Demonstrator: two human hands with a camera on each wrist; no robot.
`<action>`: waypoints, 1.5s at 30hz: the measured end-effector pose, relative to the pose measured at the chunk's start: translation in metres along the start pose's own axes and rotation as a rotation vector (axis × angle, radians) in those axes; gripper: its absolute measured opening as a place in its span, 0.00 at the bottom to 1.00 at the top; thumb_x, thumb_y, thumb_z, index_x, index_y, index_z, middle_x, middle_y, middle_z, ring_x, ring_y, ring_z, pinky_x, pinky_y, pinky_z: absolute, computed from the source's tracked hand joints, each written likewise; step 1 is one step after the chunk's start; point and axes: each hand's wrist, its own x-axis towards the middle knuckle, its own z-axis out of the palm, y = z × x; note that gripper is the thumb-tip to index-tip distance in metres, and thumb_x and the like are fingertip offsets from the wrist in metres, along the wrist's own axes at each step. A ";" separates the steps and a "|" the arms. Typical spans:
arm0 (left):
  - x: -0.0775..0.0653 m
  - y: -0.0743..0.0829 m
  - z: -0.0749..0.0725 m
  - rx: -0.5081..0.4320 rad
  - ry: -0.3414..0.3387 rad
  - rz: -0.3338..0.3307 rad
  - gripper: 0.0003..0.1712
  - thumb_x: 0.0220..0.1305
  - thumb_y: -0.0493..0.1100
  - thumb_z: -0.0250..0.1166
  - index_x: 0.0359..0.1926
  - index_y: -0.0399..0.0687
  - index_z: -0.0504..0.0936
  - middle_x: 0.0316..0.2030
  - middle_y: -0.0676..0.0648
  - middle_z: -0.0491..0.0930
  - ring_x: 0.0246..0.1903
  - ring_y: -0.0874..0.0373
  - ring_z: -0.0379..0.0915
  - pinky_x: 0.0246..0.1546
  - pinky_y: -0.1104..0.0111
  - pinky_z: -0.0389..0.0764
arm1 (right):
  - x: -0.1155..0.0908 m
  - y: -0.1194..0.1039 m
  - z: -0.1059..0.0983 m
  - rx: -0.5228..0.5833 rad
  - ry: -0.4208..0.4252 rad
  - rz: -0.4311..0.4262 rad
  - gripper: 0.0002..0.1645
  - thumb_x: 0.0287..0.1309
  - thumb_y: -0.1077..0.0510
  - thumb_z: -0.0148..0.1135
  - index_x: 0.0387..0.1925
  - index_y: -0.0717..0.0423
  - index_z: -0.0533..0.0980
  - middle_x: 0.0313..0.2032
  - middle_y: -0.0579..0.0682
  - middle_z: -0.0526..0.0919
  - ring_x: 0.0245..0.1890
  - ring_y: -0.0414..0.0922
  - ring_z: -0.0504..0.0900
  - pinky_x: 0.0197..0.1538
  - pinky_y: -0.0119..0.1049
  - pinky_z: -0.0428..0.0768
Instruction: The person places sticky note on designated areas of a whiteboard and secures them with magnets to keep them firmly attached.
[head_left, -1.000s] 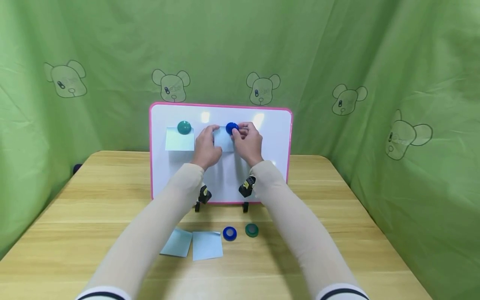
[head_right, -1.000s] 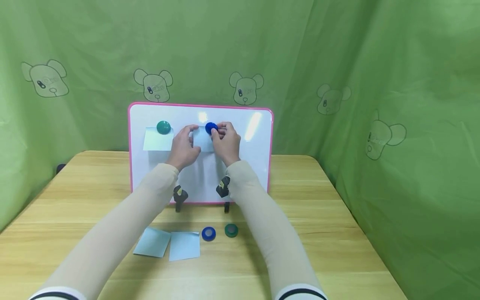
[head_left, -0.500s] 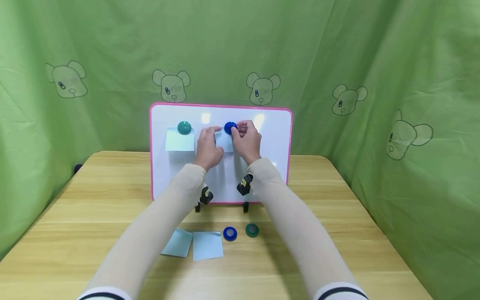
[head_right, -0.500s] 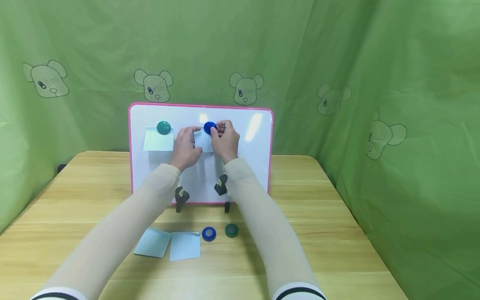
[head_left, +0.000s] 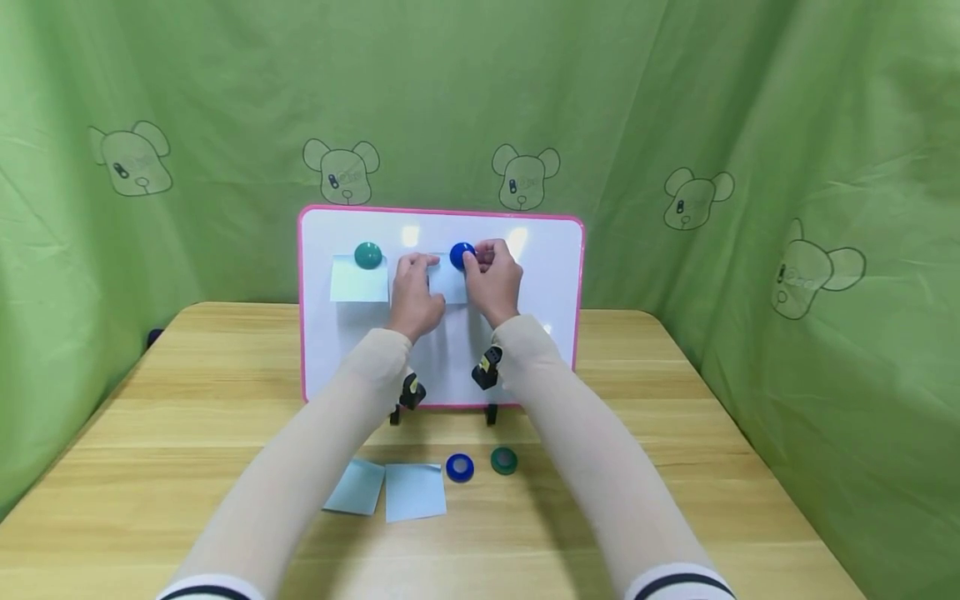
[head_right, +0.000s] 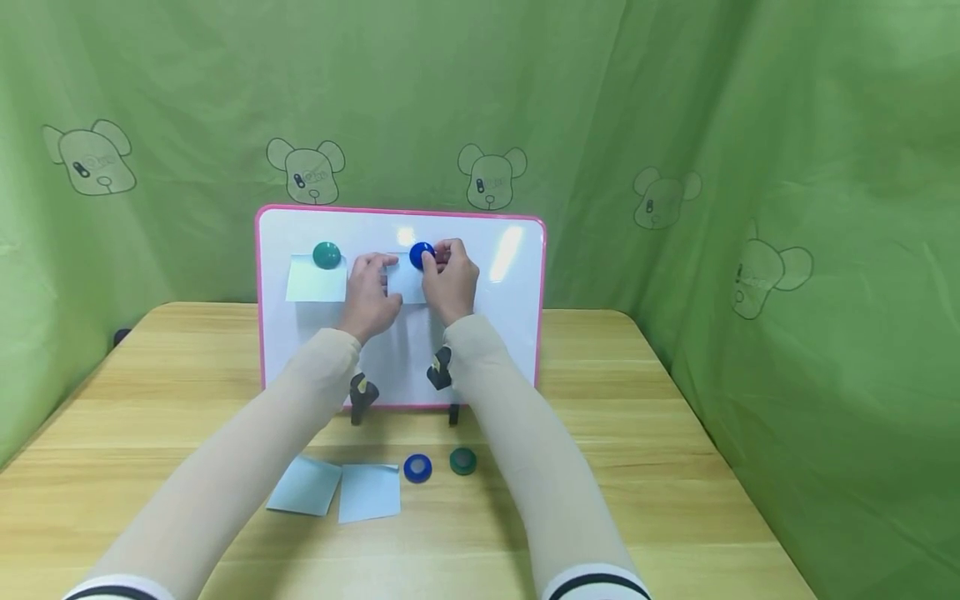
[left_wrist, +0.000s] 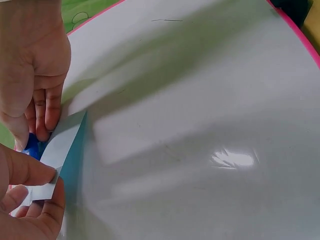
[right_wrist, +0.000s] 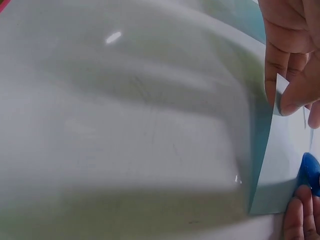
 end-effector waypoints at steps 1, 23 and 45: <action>0.000 0.000 0.000 0.002 0.000 0.001 0.32 0.59 0.28 0.61 0.65 0.44 0.69 0.66 0.45 0.60 0.66 0.51 0.59 0.65 0.64 0.64 | 0.000 0.000 0.000 -0.002 0.004 -0.001 0.11 0.65 0.57 0.59 0.44 0.60 0.74 0.39 0.56 0.82 0.39 0.47 0.80 0.45 0.36 0.80; 0.003 -0.002 -0.002 0.007 -0.019 0.031 0.34 0.57 0.27 0.60 0.66 0.41 0.67 0.67 0.43 0.62 0.67 0.50 0.57 0.67 0.63 0.62 | 0.007 -0.001 0.004 -0.015 0.040 -0.014 0.11 0.63 0.58 0.63 0.43 0.60 0.75 0.40 0.56 0.82 0.40 0.47 0.81 0.46 0.36 0.80; -0.006 -0.004 -0.006 -0.034 -0.027 0.032 0.31 0.60 0.34 0.63 0.65 0.43 0.67 0.66 0.42 0.60 0.55 0.50 0.68 0.57 0.62 0.74 | 0.003 0.004 -0.005 -0.057 -0.045 -0.005 0.11 0.64 0.58 0.61 0.44 0.61 0.76 0.37 0.54 0.80 0.38 0.47 0.78 0.43 0.36 0.79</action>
